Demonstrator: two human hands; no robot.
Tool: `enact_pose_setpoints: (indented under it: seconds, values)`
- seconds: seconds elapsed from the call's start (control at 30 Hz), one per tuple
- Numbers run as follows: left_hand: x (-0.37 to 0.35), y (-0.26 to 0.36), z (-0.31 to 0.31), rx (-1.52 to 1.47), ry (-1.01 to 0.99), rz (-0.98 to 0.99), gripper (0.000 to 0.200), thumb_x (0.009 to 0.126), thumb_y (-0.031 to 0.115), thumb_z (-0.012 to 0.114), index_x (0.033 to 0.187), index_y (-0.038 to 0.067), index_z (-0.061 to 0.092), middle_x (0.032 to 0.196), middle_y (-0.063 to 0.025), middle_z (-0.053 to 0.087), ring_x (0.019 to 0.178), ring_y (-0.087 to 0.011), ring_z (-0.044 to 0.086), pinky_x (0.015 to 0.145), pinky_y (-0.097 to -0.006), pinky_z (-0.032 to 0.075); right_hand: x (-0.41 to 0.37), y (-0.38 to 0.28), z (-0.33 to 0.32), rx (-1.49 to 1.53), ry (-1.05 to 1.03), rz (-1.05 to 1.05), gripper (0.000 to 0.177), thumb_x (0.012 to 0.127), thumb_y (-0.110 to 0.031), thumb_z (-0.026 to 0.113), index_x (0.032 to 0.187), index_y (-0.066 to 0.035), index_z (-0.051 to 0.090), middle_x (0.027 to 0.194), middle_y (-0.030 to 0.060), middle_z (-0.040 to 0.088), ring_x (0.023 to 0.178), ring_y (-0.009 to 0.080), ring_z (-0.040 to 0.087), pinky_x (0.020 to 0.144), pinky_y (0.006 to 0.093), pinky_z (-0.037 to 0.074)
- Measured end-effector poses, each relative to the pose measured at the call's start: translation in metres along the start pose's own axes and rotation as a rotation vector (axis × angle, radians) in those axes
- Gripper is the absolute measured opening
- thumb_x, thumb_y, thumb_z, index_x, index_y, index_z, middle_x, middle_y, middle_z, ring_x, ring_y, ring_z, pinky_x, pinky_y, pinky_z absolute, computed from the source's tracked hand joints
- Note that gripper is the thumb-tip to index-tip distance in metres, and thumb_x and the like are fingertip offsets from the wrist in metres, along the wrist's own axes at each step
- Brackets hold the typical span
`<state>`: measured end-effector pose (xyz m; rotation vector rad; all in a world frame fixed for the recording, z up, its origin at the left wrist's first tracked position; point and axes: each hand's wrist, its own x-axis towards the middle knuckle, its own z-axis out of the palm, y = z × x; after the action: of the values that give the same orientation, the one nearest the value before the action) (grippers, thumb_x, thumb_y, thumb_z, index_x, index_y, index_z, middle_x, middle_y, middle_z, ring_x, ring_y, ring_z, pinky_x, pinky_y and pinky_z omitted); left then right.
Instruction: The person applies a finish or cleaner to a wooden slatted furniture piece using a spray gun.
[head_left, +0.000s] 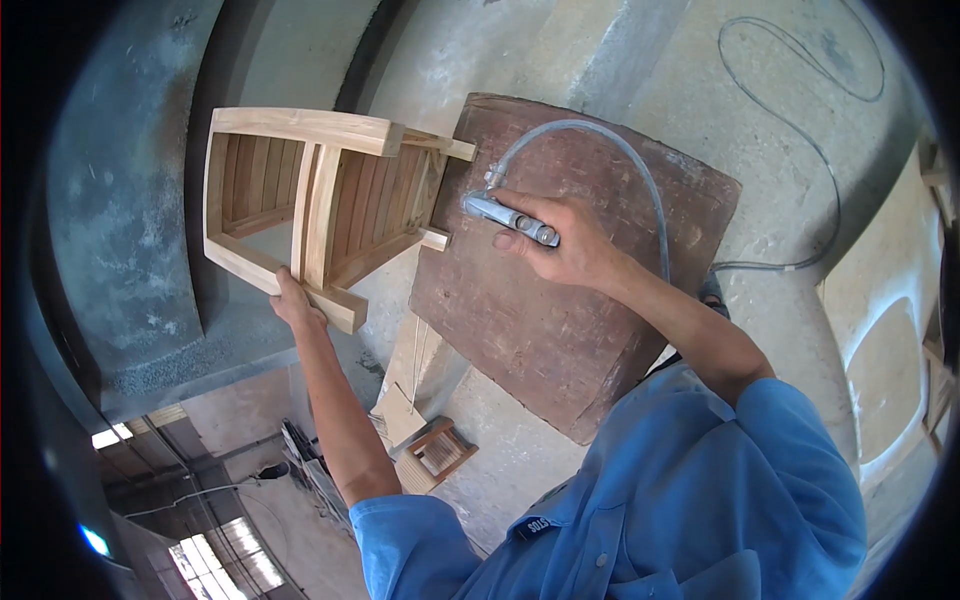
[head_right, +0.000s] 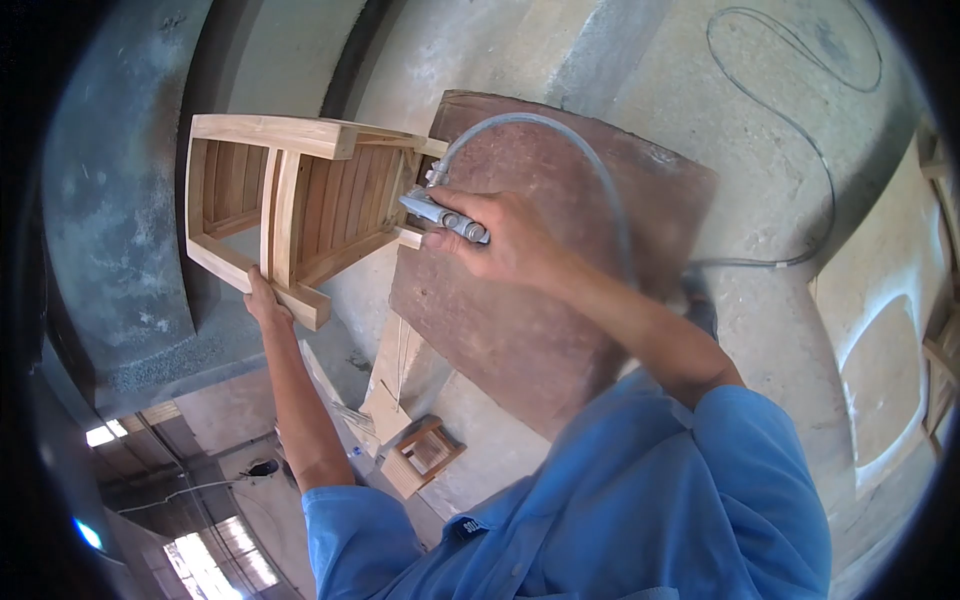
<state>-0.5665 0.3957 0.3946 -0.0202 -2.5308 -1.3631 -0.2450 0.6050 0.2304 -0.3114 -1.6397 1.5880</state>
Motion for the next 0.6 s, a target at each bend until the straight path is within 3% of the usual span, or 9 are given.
enact_pose_setpoints:
  seconds: [0.2, 0.47, 0.6]
  values:
    - [-0.006, -0.001, 0.002, -0.012, 0.005, 0.02, 0.077, 0.077, 0.035, 0.067, 0.13, -0.014, 0.041, 0.119, -0.0247, 0.056, 0.1, -0.0323, 0.062, 0.085, -0.043, 0.05, 0.012, -0.013, 0.025, 0.356, -0.2, 0.097, 0.046, 0.085, -0.025, 0.074, 0.121, 0.001, 0.064, 0.091, 0.0171, 0.073, 0.08, 0.0203, 0.072, 0.071, 0.0316, 0.054]
    - [-0.012, -0.004, 0.005, 0.012, 0.061, 0.041, 0.068, 0.081, 0.037, 0.066, 0.127, -0.01, 0.047, 0.114, -0.0203, 0.059, 0.097, -0.0292, 0.062, 0.084, -0.0406, 0.05, 0.026, 0.025, 0.075, 0.376, -0.296, 0.135, 0.044, 0.086, -0.028, 0.073, 0.121, -0.002, 0.066, 0.087, 0.0121, 0.073, 0.073, 0.019, 0.069, 0.069, 0.0306, 0.053]
    - [-0.03, 0.008, 0.008, 0.015, 0.059, 0.039, 0.062, 0.08, 0.033, 0.065, 0.12, -0.011, 0.047, 0.112, -0.02, 0.057, 0.098, -0.0272, 0.058, 0.087, -0.0384, 0.047, 0.02, 0.063, 0.077, 0.222, -0.211, 0.272, 0.038, 0.089, -0.032, 0.07, 0.117, -0.006, 0.069, 0.086, 0.0106, 0.073, 0.075, 0.0183, 0.068, 0.07, 0.0313, 0.052]
